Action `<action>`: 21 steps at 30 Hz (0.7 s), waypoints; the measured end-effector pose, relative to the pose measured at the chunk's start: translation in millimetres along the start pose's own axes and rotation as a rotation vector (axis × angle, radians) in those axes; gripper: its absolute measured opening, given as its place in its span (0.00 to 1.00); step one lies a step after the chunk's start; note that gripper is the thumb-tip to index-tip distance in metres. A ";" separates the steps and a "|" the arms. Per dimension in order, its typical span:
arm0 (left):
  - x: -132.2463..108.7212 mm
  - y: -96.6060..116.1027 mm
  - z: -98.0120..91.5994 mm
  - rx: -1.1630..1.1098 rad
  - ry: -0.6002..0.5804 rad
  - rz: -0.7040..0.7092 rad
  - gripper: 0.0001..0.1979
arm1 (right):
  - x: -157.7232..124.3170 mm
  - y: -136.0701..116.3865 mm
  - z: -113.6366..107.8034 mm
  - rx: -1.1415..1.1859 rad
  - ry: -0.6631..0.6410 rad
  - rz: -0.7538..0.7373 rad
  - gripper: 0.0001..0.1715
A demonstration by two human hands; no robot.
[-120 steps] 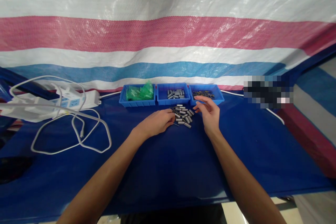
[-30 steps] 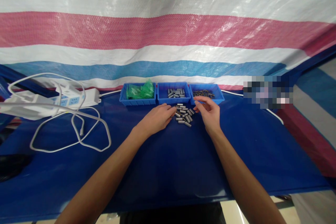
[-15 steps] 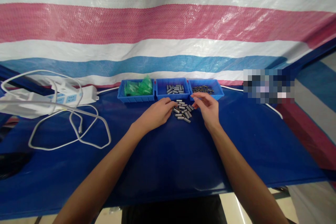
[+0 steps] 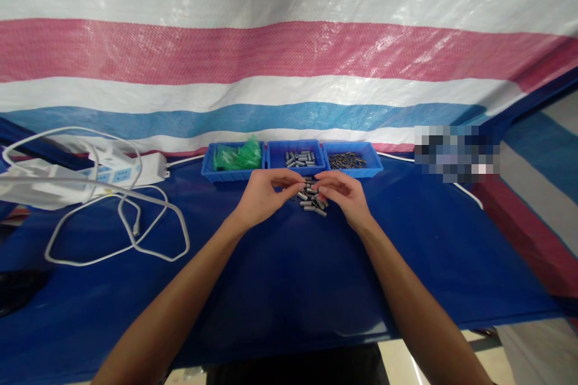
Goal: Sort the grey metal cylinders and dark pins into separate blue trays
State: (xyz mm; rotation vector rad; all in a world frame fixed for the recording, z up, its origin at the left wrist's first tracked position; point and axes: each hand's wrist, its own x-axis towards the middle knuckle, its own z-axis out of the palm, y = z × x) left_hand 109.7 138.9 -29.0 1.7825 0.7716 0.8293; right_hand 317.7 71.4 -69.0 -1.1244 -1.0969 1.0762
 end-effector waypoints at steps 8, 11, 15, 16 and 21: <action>2.0 -1.8 -0.6 -0.022 0.029 -0.091 0.16 | -3.5 2.3 1.9 0.061 -0.089 0.056 0.26; 2.3 -2.0 -1.0 0.024 0.012 -0.088 0.18 | -2.8 0.4 4.4 0.083 -0.064 0.060 0.25; 2.3 -2.2 -0.9 0.042 0.010 -0.085 0.19 | -1.2 -0.4 6.1 0.100 -0.011 0.071 0.22; 2.4 -2.2 -1.0 0.043 0.012 -0.086 0.19 | -0.9 0.1 6.0 0.099 0.000 0.070 0.21; 2.0 -0.9 -2.9 0.020 0.002 -0.075 0.14 | 0.4 5.0 4.4 0.087 0.027 0.057 0.17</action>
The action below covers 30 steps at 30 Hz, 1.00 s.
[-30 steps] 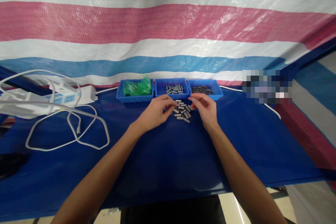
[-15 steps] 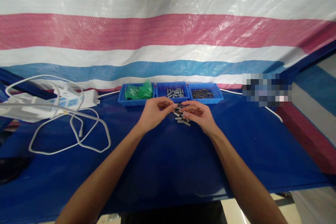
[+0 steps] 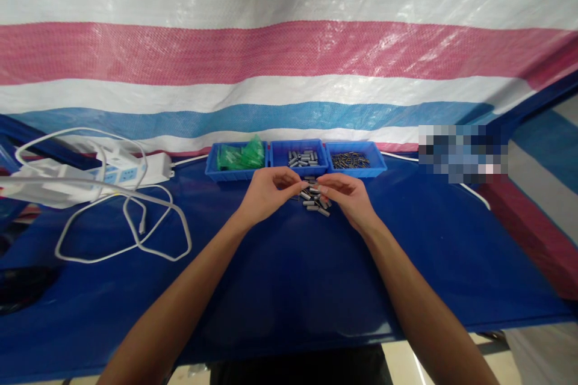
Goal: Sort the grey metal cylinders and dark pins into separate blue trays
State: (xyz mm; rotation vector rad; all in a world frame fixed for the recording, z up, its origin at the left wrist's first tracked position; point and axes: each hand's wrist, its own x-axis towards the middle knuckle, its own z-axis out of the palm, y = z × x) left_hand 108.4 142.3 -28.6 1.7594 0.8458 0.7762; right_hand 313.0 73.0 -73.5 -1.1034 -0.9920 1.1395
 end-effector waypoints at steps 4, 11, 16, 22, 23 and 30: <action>-1.8 0.5 0.1 0.030 0.016 0.027 0.11 | 0.4 1.5 0.2 -0.012 0.009 0.014 0.15; -1.3 -4.3 1.1 0.162 0.001 0.107 0.08 | 0.9 2.4 0.4 0.032 -0.008 0.020 0.13; -0.1 -10.2 -4.7 0.602 -0.098 0.201 0.07 | 1.3 1.7 -3.0 -0.070 0.079 -0.074 0.12; -1.8 -18.4 -6.8 0.991 -0.200 0.177 0.08 | 2.2 -2.4 -11.3 -0.243 0.301 -0.314 0.14; -1.8 -20.0 -6.8 1.002 -0.214 0.170 0.09 | 3.2 -2.0 -12.9 -0.265 0.325 -0.319 0.15; -0.2 -28.8 -8.1 0.883 -0.189 0.142 0.08 | 6.5 0.0 -14.5 -0.272 0.300 -0.280 0.15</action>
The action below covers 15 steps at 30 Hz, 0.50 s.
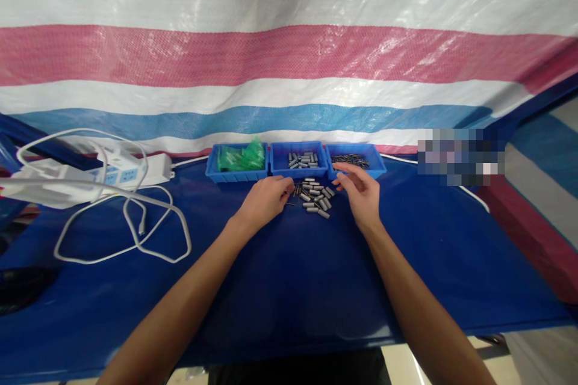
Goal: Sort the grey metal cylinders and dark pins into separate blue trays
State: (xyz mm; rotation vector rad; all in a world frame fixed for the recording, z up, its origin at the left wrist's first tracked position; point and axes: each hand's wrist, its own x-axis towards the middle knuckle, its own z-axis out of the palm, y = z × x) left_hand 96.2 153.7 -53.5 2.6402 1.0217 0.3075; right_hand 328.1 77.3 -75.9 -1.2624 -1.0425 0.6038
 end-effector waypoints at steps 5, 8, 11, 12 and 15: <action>-0.3 1.1 0.8 -0.035 0.025 -0.032 0.05 | -2.8 -2.9 1.3 -0.008 -0.048 0.008 0.13; -0.6 2.2 -0.7 -0.022 0.038 -0.064 0.06 | -3.3 -2.4 1.0 -0.013 -0.066 0.014 0.14; -0.9 3.0 -2.4 0.012 0.046 -0.088 0.07 | -3.4 -2.6 0.9 -0.014 -0.080 0.026 0.14; -0.9 3.1 -2.6 0.028 0.053 -0.091 0.08 | -3.6 -3.0 1.2 -0.014 -0.084 0.030 0.15; -0.5 3.1 -1.3 0.074 0.067 -0.092 0.08 | -4.4 -5.0 2.4 -0.017 -0.093 0.041 0.15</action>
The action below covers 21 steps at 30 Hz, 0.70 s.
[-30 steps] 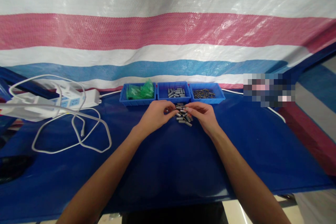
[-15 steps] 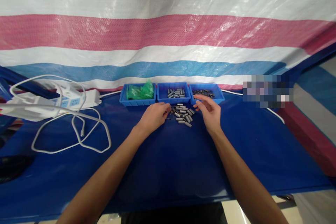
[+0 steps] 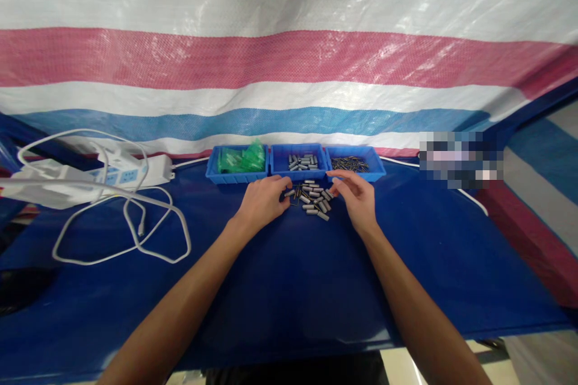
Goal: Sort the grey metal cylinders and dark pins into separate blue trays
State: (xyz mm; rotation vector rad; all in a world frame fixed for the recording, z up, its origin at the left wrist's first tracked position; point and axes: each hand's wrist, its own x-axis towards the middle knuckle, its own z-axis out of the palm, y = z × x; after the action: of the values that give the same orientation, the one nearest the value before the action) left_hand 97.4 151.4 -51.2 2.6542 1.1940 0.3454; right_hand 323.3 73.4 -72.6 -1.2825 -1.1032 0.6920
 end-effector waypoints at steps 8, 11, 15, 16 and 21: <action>2.8 -0.2 2.1 -0.229 0.092 0.027 0.03 | -2.0 1.2 4.1 0.025 -0.043 0.025 0.14; 5.1 4.0 -0.2 -0.625 0.170 0.024 0.03 | -3.8 4.6 5.8 0.002 -0.101 0.039 0.15; 6.9 10.4 -2.2 -1.016 0.132 -0.031 0.08 | -7.6 4.0 10.2 -0.021 -0.196 0.031 0.19; 6.9 11.3 -2.3 -1.056 0.108 -0.036 0.08 | -8.6 2.9 11.7 -0.009 -0.214 0.033 0.21; 5.4 13.5 0.1 -1.069 0.004 -0.019 0.05 | -11.4 -0.9 18.2 0.101 -0.255 0.102 0.26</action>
State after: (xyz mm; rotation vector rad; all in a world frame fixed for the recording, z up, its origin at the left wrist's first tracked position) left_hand 110.4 146.6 -46.8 1.6991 0.7036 0.7294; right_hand 302.4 70.1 -75.9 -1.1932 -1.1973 0.9969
